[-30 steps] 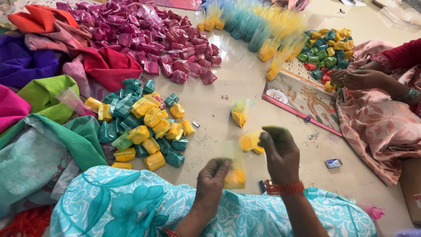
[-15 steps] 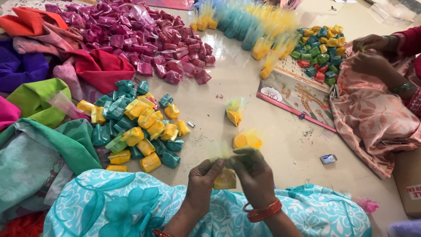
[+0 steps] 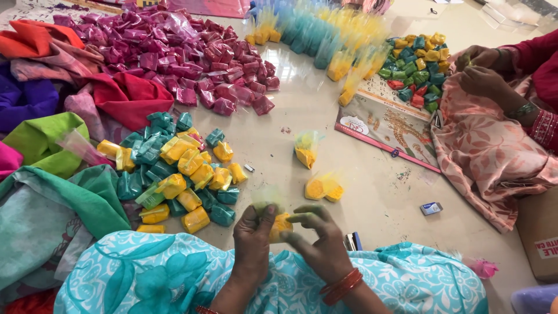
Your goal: The person wraps small yellow items in translucent mesh and secures them with tape.
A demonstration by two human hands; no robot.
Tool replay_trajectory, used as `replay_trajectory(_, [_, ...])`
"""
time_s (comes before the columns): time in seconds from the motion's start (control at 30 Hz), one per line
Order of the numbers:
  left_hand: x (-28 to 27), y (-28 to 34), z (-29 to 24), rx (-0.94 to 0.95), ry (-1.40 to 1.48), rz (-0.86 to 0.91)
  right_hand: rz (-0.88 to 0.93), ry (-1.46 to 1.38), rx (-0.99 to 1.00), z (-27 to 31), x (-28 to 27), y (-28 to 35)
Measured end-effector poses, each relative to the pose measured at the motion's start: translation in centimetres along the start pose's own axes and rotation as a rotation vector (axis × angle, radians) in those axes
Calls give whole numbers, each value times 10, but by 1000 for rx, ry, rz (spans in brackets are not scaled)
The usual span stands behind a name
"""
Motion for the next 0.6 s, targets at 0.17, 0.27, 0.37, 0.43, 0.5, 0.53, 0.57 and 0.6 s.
replay_trajectory(0.17, [-2,2,-7,17,71,3,-35,-23,52,-13,15,10])
replay_trajectory(0.27, [2,4,-13,-5,-39,22,-68,-81,118,-18,13,6])
replay_trajectory(0.37, [-1,4,-9,-28,-136,62,-87,-64,-10,-10,8,-4])
replay_trajectory(0.43, [-2,3,-9,-34,-163,93,-53,-49,-84,-23,11,-7])
replay_trajectory(0.5, [1,2,-17,-9,-200,171,8,-194,188,-63,20,-2])
replay_trajectory(0.53, [0,1,-19,-9,-200,170,10,-195,188,-64,21,-3])
replay_trajectory(0.57, [0,0,-23,27,-263,200,-10,-307,246,-66,22,-5])
replay_trajectory(0.6, [0,-2,-27,64,-326,230,-30,-419,304,-68,22,-6])
Point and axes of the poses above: each hand's wrist, its own y-axis away from the middle knuckle, its own x-axis out of the palm, z = x × y, the point moved 2 cm from there along -y, towards the middle knuckle, and after that the axes turned 1 degree about y, right-handed, at the moved point
